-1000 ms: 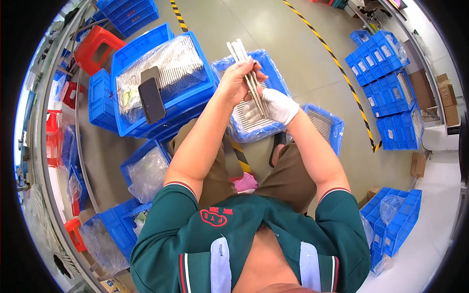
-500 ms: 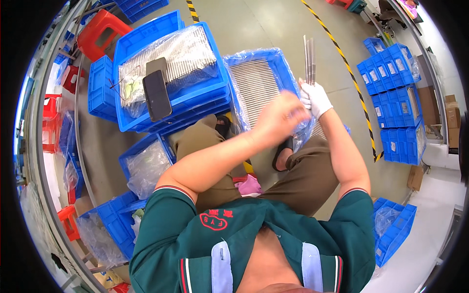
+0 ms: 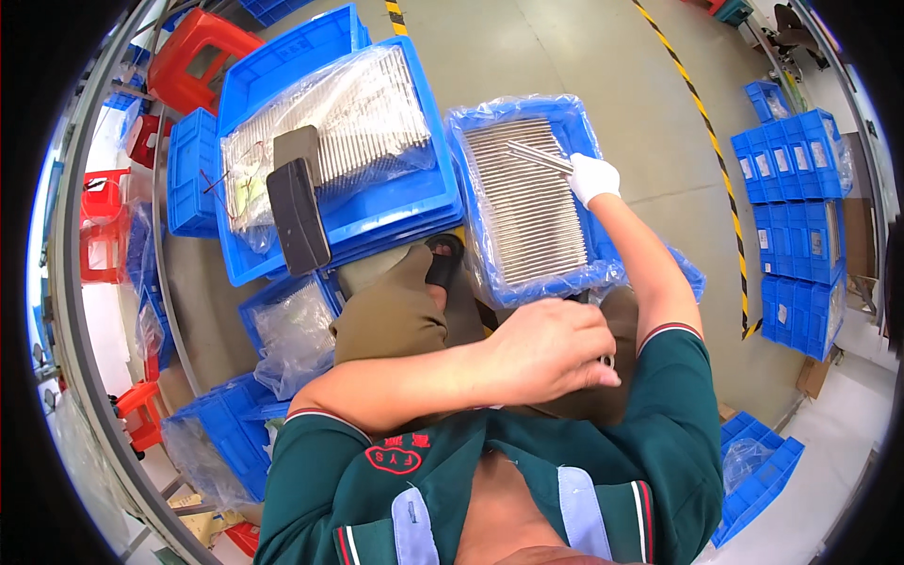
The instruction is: The person sits in a factory setting and repeatedly picks up bundles of long, thin metal rods from a blue crate. They separate the rods, inspect them, and place them back into the crate or a neighboring container. The process is repetitive and involves handling the rods with gloved hands.
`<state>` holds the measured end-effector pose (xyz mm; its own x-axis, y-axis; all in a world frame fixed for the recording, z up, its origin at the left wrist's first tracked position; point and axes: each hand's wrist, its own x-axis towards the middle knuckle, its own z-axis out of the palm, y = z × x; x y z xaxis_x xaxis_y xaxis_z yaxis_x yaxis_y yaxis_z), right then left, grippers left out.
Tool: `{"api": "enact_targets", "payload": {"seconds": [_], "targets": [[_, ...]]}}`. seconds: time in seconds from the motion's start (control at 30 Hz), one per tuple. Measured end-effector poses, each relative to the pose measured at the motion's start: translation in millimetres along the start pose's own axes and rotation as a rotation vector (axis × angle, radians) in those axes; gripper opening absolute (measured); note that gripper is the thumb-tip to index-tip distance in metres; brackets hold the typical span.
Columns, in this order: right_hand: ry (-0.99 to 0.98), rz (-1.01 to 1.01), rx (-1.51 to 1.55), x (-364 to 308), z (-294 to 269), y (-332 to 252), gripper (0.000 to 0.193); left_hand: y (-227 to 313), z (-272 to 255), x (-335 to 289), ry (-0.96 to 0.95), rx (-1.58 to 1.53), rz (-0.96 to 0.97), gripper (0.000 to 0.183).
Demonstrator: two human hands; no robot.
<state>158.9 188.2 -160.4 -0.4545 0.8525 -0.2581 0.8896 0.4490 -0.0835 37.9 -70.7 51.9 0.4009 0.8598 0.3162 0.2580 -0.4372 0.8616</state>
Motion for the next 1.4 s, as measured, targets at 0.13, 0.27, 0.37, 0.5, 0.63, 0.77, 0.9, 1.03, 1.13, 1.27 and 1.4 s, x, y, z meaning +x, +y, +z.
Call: {"api": "enact_targets", "payload": {"seconds": [0.13, 0.27, 0.37, 0.5, 0.63, 0.77, 0.9, 1.03, 1.13, 1.27, 1.4], "targets": [[0.007, -0.141, -0.003, 47.7, 25.7, -4.9, 0.025, -0.8, -17.3, -1.7, -0.035, -0.056, -0.075, 0.028], [-0.040, -0.279, -0.015, 77.9, 24.3, -24.1, 0.030, -2.4, -31.5, -0.9, -0.034, -0.169, -0.113, 0.028], [-0.040, -0.397, -0.033, 101.7, 30.6, -33.9, 0.032, -5.1, -34.8, -0.1, -0.044, -0.223, -0.152, 0.027], [0.024, -0.467, -0.053, 116.1, 36.9, -39.2, 0.042, -8.5, -37.6, -0.2, -0.061, -0.258, -0.212, 0.027], [0.199, -0.479, -0.019, 111.9, 48.0, -33.4, 0.044, -9.7, -38.2, -0.5, -0.054, -0.288, -0.234, 0.027], [0.293, -0.496, -0.004, 106.0, 50.2, -30.0, 0.038, -8.7, -38.5, -1.3, -0.068, -0.314, -0.240, 0.026], [0.275, -0.332, -0.019, 92.7, 52.7, -33.9, 0.024, -5.2, -39.6, -2.6, -0.077, -0.311, -0.249, 0.025], [0.306, -0.365, 0.086, 84.2, 76.4, -33.2, 0.016, -4.7, -41.0, -3.2, -0.080, -0.290, -0.244, 0.025], [0.290, -0.366, 0.089, 77.7, 74.5, -47.2, 0.012, -4.5, -38.8, -4.1, -0.044, -0.291, -0.231, 0.027], [0.335, -0.354, 0.079, 92.1, 83.1, -58.4, 0.019, -4.4, -43.1, -4.8, -0.098, -0.294, -0.246, 0.026], [0.269, -0.237, 0.096, 101.1, 68.5, -81.9, 0.026, -4.3, -46.0, -5.3, -0.100, -0.285, -0.264, 0.025]]}}
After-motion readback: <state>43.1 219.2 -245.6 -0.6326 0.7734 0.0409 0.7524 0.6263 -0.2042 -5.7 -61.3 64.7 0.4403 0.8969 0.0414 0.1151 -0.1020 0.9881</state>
